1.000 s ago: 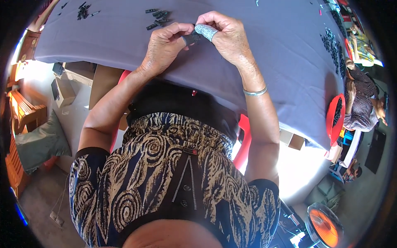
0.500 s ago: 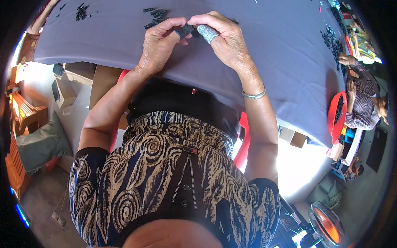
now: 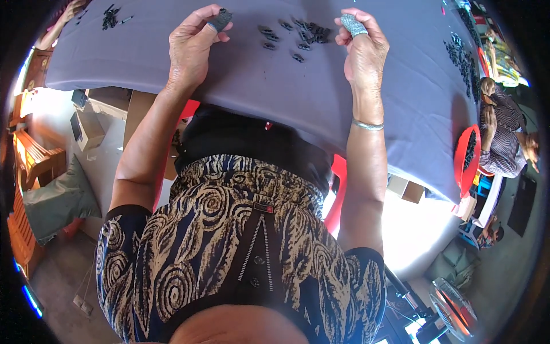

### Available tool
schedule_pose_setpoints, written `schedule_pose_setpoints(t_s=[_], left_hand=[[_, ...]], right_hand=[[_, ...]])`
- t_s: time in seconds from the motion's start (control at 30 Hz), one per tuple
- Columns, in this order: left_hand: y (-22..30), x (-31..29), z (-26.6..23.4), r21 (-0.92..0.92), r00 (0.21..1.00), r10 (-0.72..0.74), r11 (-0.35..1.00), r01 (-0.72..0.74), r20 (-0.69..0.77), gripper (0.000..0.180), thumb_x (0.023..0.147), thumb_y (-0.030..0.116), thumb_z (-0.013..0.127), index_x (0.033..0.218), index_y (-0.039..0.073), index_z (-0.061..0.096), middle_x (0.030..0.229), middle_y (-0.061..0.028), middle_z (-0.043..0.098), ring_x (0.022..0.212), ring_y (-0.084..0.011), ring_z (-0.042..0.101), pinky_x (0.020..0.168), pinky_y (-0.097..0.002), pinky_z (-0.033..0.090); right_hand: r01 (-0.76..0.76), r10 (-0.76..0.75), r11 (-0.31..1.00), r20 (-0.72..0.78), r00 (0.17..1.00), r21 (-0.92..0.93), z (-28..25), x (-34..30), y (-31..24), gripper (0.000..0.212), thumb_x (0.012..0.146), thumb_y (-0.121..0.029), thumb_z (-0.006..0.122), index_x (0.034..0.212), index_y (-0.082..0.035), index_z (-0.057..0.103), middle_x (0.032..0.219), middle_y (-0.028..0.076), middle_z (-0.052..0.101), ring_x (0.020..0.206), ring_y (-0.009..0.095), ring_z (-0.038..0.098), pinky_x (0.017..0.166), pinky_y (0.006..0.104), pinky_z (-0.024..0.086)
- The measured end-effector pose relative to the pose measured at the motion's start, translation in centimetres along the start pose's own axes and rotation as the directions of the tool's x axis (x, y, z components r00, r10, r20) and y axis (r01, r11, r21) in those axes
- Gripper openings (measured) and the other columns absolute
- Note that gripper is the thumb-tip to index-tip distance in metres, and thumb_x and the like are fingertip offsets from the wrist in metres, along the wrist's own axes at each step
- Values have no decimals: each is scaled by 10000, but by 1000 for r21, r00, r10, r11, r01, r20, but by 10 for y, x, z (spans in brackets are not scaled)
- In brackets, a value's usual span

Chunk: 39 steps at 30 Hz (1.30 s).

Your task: Cleaning and inspecting small black plastic components using a small abrasive pad.

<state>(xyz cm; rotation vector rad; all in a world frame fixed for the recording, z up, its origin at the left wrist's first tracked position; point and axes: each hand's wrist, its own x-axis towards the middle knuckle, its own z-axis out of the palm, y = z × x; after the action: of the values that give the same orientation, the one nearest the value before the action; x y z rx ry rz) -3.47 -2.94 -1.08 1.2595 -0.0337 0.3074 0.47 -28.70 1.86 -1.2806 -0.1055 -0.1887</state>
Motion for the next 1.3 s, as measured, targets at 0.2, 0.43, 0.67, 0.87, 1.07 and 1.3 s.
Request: schedule_pose_setpoints(t_s=[0.2, 0.43, 0.67, 0.87, 1.07, 1.3], left_hand=[[5, 0, 2, -65, 999, 31, 997, -33, -24, 143, 869, -1, 522, 953, 33, 633, 809, -17, 619, 669, -88, 555, 610, -225, 467], [4, -3, 2, -6, 1000, 8, 1000, -8, -13, 188, 848, -22, 569, 1026, -9, 629, 907, -71, 638, 760, -155, 622, 665, -268, 507], [-5, -17, 12, 169, 976, -60, 985, 25, 208, 195, 836, -43, 564, 1007, 11, 640, 886, -38, 629, 743, -105, 602, 638, -228, 505], [-4, -20, 14, 181, 967, -88, 982, 45, 238, 196, 841, -37, 560, 1012, 21, 634, 925, -9, 612, 800, -90, 591, 653, -230, 509], [-6, -18, 16, 98, 968, -67, 994, 44, 242, 230, 808, -56, 544, 1004, 30, 628, 856, 14, 585, 770, -53, 542, 627, -218, 495], [-1, -20, 18, 176, 963, -80, 984, 35, 256, 168, 846, 5, 603, 1004, 54, 633, 903, 27, 595, 832, -69, 562, 669, -226, 510]], right_hand=[[-12, 11, 1000, -46, 999, -25, -8, 4, 6, 210, 854, 89, 453, 920, -20, 620, 933, 96, 630, 666, 133, 551, 541, 263, 443], [75, -52, 937, 77, 996, -340, 6, -1, 5, 169, 846, 52, 521, 940, -18, 642, 878, 29, 647, 752, 92, 586, 582, 217, 448], [680, -136, 243, 669, 730, -692, 37, 13, -4, 263, 735, 56, 577, 974, -44, 621, 844, 65, 609, 798, 237, 562, 755, 325, 470], [742, 87, -18, 738, 669, -670, 50, 22, 4, 181, 716, 46, 579, 855, -56, 633, 817, 82, 584, 791, 256, 553, 745, 376, 490], [430, 89, 535, 555, 827, -727, 53, 22, 4, 218, 753, 58, 509, 896, -48, 635, 799, 57, 569, 731, 181, 542, 666, 301, 457], [-38, 209, 934, 460, 863, -354, 60, -13, 0, 121, 896, -116, 555, 965, -54, 632, 837, -14, 581, 711, 67, 535, 663, 213, 463]])
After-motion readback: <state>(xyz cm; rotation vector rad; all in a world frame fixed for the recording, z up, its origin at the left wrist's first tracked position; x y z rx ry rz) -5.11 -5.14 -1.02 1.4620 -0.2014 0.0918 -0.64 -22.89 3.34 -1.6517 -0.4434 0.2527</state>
